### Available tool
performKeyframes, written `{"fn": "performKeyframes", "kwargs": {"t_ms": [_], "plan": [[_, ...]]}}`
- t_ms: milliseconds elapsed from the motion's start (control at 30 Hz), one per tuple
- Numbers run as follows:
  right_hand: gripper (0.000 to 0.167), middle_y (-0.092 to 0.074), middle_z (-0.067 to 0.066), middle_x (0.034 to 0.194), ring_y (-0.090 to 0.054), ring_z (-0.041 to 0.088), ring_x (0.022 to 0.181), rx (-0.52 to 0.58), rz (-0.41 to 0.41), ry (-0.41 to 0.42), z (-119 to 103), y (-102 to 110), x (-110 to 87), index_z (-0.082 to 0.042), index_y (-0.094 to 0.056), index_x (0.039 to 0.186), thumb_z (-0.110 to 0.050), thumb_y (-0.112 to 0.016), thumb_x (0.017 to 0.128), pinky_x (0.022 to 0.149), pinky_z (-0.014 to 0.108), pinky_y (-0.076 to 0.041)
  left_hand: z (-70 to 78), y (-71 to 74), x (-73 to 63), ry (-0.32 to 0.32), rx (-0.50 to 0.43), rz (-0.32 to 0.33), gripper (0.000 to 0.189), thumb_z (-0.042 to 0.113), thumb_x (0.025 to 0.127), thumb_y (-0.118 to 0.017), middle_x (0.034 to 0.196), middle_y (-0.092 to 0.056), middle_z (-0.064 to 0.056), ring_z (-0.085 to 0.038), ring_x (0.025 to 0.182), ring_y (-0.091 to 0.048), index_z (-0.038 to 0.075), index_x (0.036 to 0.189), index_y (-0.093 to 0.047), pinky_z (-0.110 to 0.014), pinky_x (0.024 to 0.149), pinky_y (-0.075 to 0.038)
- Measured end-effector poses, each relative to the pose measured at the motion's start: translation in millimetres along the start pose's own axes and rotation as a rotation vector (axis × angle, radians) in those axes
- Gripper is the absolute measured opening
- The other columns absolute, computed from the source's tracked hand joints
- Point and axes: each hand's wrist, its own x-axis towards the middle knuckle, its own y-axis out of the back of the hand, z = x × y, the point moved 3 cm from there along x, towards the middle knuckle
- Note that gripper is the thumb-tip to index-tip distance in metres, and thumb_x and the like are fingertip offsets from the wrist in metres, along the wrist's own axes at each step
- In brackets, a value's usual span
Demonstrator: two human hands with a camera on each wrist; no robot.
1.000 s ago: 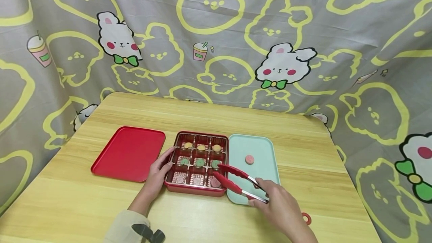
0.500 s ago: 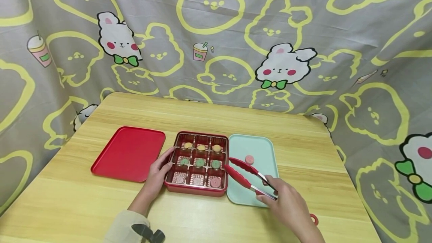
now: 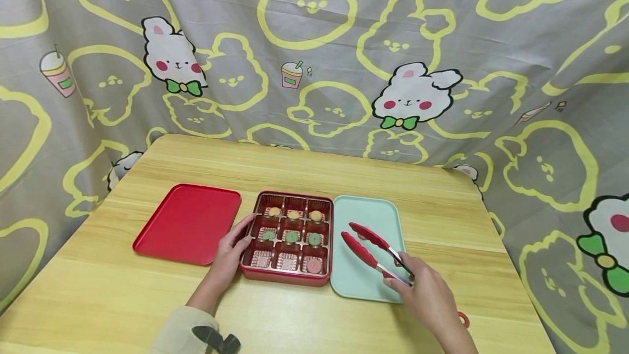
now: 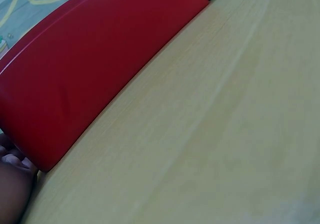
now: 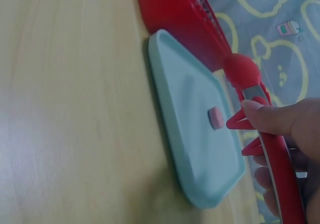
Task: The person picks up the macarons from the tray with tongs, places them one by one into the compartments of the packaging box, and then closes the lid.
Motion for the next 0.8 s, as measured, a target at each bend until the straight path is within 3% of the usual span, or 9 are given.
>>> {"fn": "performKeyframes", "kwargs": {"t_ms": [300,800], "plan": [[0.078,-0.064,0.016,0.102,-0.052,0.024,0.077,-0.018,-0.025,-0.065,17,-7,7.4,0.0,-0.051,0.133,-0.045,-0.075,0.074,0.061,0.033,-0.037,-1.2,0.4,0.2,-0.008,0.006,0.002,0.051,0.003,0.095,-0.044,0.149,-0.036,-0.007,-0.029,0.129,-0.04,0.02,0.143,-0.043,-0.021,0.092,-0.043],[0.081,-0.059,0.015,0.091,-0.048,0.026,0.075,-0.036,-0.023,-0.095,29,-17,11.2,0.004,-0.048,0.134,-0.041,-0.077,0.074,0.057,0.031,-0.032,-2.5,0.2,1.1,-0.008,0.001,-0.007,0.051,0.003,0.095,-0.043,0.149,-0.035,-0.008,-0.029,0.128,-0.04,0.019,0.143,-0.042,-0.021,0.09,-0.043]]}}
